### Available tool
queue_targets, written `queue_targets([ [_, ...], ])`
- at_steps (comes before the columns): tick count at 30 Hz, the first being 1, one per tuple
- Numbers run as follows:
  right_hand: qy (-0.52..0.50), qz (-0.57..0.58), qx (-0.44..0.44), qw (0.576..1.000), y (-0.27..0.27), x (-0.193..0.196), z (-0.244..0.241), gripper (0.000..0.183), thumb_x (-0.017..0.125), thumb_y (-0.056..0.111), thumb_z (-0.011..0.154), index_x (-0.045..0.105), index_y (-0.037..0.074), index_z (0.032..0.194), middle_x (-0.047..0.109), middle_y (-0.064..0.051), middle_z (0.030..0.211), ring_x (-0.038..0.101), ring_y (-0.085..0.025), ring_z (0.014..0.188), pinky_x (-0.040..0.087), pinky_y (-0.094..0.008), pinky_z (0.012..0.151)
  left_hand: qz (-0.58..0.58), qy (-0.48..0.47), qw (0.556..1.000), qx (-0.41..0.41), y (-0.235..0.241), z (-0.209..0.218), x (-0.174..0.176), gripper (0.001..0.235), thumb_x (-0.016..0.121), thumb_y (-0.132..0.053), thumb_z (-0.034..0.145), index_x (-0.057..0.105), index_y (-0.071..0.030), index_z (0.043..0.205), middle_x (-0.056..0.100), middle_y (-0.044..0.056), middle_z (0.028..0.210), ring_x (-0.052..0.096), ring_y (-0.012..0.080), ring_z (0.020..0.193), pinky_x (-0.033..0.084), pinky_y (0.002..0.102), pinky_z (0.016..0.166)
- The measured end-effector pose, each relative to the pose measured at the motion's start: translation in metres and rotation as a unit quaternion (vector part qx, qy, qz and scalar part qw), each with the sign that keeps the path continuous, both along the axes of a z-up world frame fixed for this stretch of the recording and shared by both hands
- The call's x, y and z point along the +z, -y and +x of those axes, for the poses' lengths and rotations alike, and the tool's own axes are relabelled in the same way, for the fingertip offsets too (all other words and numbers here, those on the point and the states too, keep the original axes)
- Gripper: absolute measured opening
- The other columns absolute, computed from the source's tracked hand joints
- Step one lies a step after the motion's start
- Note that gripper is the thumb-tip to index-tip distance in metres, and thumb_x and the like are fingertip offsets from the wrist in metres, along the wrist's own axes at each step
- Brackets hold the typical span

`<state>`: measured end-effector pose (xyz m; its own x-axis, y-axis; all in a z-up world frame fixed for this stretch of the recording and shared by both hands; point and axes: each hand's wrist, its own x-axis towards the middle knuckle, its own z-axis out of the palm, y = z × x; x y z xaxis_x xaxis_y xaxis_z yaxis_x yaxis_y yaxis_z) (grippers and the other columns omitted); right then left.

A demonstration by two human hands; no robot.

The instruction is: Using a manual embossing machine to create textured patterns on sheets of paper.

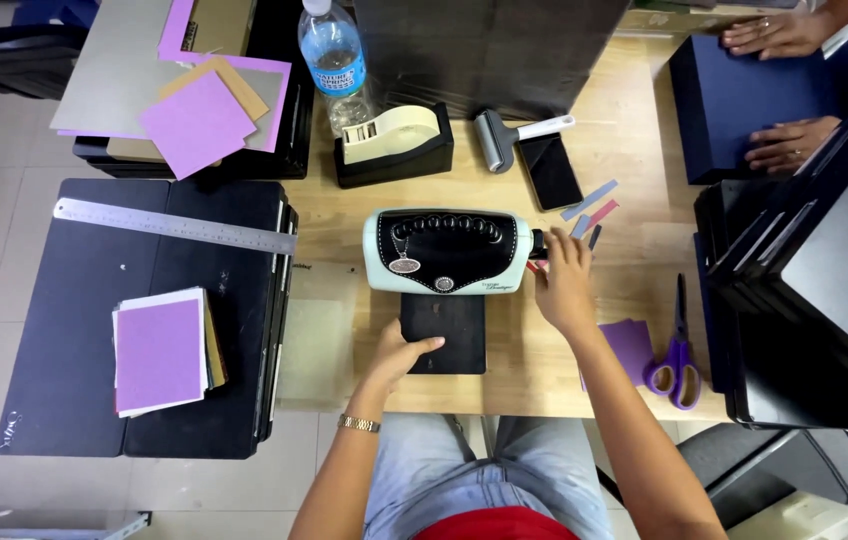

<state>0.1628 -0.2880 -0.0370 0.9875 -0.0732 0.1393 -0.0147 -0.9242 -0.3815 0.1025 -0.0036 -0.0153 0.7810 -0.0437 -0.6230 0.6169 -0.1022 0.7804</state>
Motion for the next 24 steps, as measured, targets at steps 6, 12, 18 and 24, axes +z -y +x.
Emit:
queue_targets([
  [6,-0.165,-0.041,0.042,0.985,0.012,-0.031,-0.019,0.046,0.065,0.022,0.095,0.058,0.014,0.14,0.058,-0.007,0.141,0.046,-0.031,0.14,0.048,-0.056,0.104,0.01,-0.002,1.0,0.005,0.005,-0.001,0.006,0.069,0.092,-0.016,0.072,0.063,0.003,0.132,0.068,0.025,0.131,0.059,0.0378,0.131,0.049,0.046,0.107],
  [12,-0.157,0.079,0.117,0.977,0.019,0.065,-0.049,0.034,0.066,0.005,0.09,0.069,0.007,0.124,0.072,-0.016,0.106,0.073,-0.04,0.101,0.059,-0.048,0.087,0.028,-0.005,1.0,-0.008,0.004,0.002,0.001,0.072,0.092,-0.019,0.073,0.062,0.0,0.135,0.067,0.023,0.134,0.058,0.0375,0.132,0.048,0.047,0.109],
  [18,-0.041,0.034,0.09,0.994,0.019,0.153,-0.027,0.035,0.067,0.004,0.088,0.07,0.012,0.123,0.074,-0.016,0.104,0.072,-0.043,0.093,0.057,-0.056,0.081,0.007,0.003,1.0,0.012,0.005,0.001,-0.004,0.073,0.092,-0.015,0.072,0.061,0.002,0.136,0.065,0.025,0.134,0.057,0.04,0.133,0.047,0.048,0.109],
  [24,0.124,0.047,0.068,0.989,0.017,0.094,0.06,0.042,0.063,-0.008,0.092,0.059,0.007,0.131,0.056,-0.013,0.118,0.068,-0.042,0.104,0.061,-0.05,0.083,0.012,0.008,1.0,0.022,0.011,0.002,0.011,0.073,0.091,-0.014,0.073,0.06,0.004,0.136,0.064,0.027,0.135,0.055,0.0395,0.135,0.046,0.047,0.11],
])
